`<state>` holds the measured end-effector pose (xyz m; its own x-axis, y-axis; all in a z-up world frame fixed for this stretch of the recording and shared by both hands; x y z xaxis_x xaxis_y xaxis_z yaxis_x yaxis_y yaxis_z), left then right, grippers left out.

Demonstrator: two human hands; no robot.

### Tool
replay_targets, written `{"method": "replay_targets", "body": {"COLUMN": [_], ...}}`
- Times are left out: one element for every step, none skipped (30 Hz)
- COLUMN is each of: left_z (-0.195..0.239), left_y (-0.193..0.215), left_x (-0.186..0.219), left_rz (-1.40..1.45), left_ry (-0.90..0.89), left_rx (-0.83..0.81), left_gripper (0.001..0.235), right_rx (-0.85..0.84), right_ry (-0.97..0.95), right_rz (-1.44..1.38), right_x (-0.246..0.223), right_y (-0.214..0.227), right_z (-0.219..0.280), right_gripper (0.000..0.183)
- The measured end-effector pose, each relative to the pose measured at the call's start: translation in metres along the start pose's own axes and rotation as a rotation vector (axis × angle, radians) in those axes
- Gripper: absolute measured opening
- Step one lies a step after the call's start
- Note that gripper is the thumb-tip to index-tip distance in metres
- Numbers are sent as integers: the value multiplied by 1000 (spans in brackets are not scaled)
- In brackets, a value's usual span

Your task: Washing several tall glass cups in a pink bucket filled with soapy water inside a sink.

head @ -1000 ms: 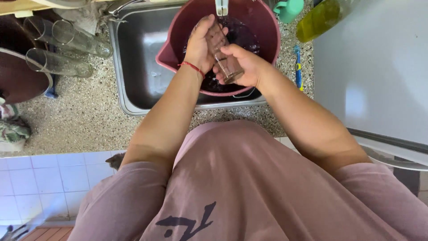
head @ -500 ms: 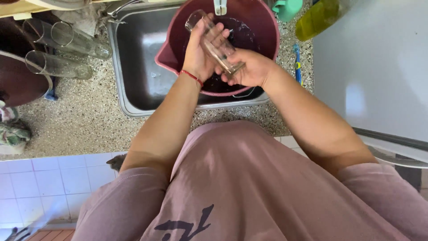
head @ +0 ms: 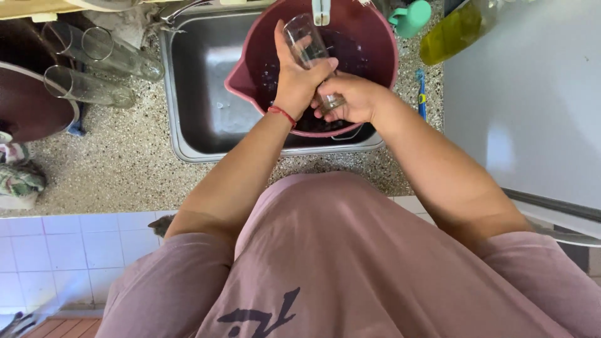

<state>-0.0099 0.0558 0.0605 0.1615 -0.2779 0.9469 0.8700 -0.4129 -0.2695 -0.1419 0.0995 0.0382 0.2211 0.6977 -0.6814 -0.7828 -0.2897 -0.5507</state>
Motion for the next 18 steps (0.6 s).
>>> {"method": "replay_targets", "body": {"left_z": [-5,-10,-15,-15,-14,-13,-9,-8,-7,-9,-11,-13,-13,-13,-11,-10,-9,-8], "left_y": [4,7,10,11,14,20,19,20,20,23,26,27,29,26,24,23,22,23], "left_x": [-5,-8,-11,-1,7,16,17,22,26,19,12,6,1,-1,-3,-2,-1,0], "left_rz": [0,109,218,220,106,-10,-8,-40,-71,-72,-196,-318,-319,-246,-169,-170,-80,7], "left_ry": [-2,-131,-260,-257,-156,-55,-53,-52,-51,-50,-90,-131,-131,-280,-425,-425,-374,-322], "left_rx": [2,25,48,48,158,272,278,276,274,272,225,175,171,-61,-294,-296,-303,-306], "left_gripper": [112,80,49,49,30,32,32,34,36,36,35,36,36,36,51,51,54,57], "right_rx": [-2,-114,-226,-223,-240,-262,-265,-170,-74,-73,91,258,261,294,325,326,342,354], "right_ry": [-1,-2,-4,-5,-4,-6,-11,-13,-15,-13,-28,-43,-42,54,150,152,210,268], "right_rz": [2,-103,-209,-211,-199,-185,-186,-123,-60,-62,57,175,173,189,204,204,203,201], "right_x": [3,8,12,11,10,8,7,3,-2,-6,-12,-18,-13,-10,-7,-5,-3,-1], "right_y": [8,15,22,20,17,14,6,0,-5,-18,-27,-35,-31,-27,-23,-23,-23,-24], "right_z": [-1,-2,-2,0,2,2,5,5,6,6,7,9,7,5,4,4,4,3], "right_gripper": [28,30,33,33,31,30,30,38,45,45,48,54,54,47,41,41,45,48]}}
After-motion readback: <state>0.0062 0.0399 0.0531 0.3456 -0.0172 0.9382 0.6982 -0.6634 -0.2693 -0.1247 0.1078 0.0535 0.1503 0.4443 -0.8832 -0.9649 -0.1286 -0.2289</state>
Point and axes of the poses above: each hand's wrist, its own z-axis away from the middle knuckle, its own y-axis out of the back of the hand, x = y × z, the point moved 2 cm from there along -z, towards the middle knuckle, and after that the axes turned 11 degrees about -x, right-handed, at the moved point
